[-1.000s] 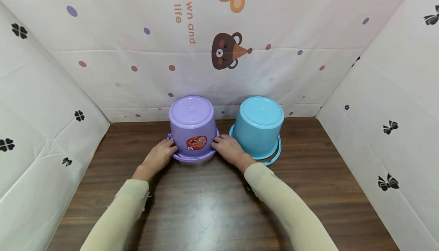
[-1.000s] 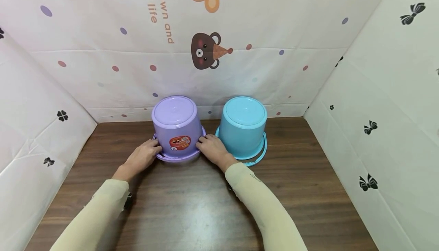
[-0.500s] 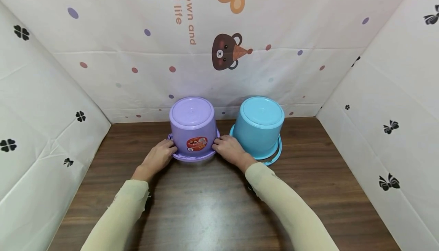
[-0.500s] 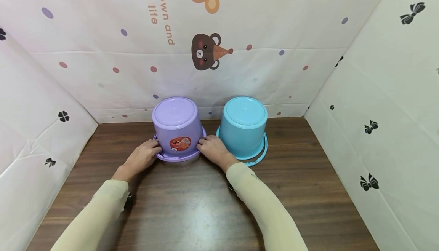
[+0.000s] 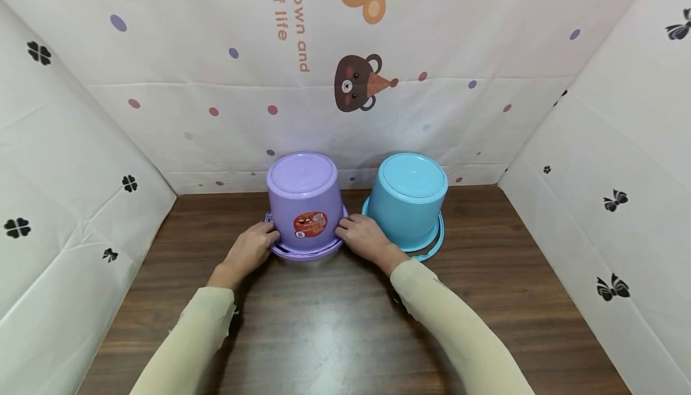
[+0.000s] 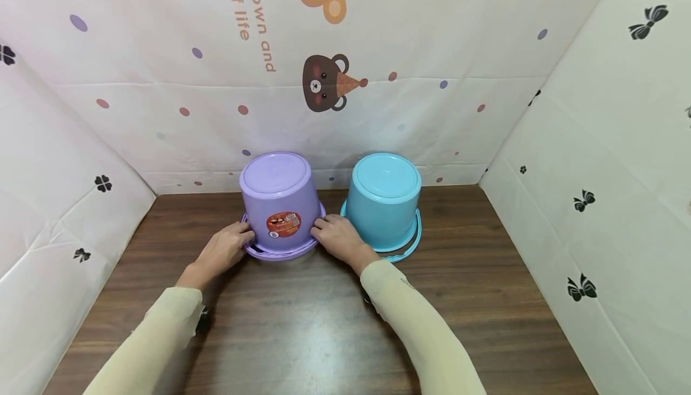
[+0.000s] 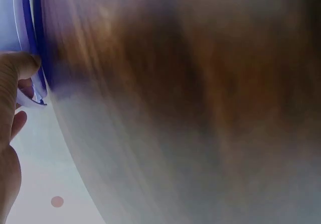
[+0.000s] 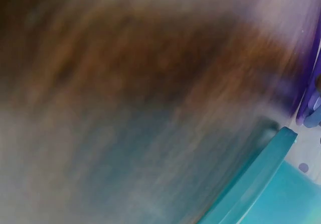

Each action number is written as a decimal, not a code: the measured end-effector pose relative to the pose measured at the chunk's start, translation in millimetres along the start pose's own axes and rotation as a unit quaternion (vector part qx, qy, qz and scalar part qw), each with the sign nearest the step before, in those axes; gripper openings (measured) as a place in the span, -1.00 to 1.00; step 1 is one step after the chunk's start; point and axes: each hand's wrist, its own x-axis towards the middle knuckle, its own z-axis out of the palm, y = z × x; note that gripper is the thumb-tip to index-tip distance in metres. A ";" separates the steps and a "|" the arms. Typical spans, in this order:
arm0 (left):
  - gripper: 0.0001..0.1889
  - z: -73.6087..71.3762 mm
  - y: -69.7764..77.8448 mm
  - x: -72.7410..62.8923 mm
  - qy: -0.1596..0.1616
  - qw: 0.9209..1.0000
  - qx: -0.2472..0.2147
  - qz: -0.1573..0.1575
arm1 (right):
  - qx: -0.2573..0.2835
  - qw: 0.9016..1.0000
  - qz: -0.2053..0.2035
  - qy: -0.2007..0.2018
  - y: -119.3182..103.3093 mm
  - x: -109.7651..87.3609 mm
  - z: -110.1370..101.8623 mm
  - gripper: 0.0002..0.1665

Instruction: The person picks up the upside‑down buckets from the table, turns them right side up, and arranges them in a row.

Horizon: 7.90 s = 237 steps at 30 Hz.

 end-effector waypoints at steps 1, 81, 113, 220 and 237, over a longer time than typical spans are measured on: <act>-0.75 -0.3 1.0 -0.5 0.000 1.000 -0.003 -0.003 | 0.003 1.000 0.003 0.001 -0.3 -0.7 -1.0 -0.87; -0.62 -95.4 65.8 8.9 0.217 0.948 -0.219 -0.074 | 0.287 0.953 0.080 0.054 -10.5 -29.6 -95.2 -0.72; -0.77 -133.9 48.3 25.0 0.120 0.883 -0.410 -0.192 | 0.460 0.868 0.185 -0.011 4.8 -15.8 -113.8 -0.83; -0.97 -123.7 -42.6 118.9 -0.038 0.609 -0.605 -0.511 | 0.551 0.668 0.485 -0.124 69.3 95.8 -109.9 -0.63; -0.54 -109.2 -26.2 107.6 0.000 0.751 -0.429 -0.502 | 0.538 0.697 0.462 -0.108 48.1 76.1 -106.0 -0.45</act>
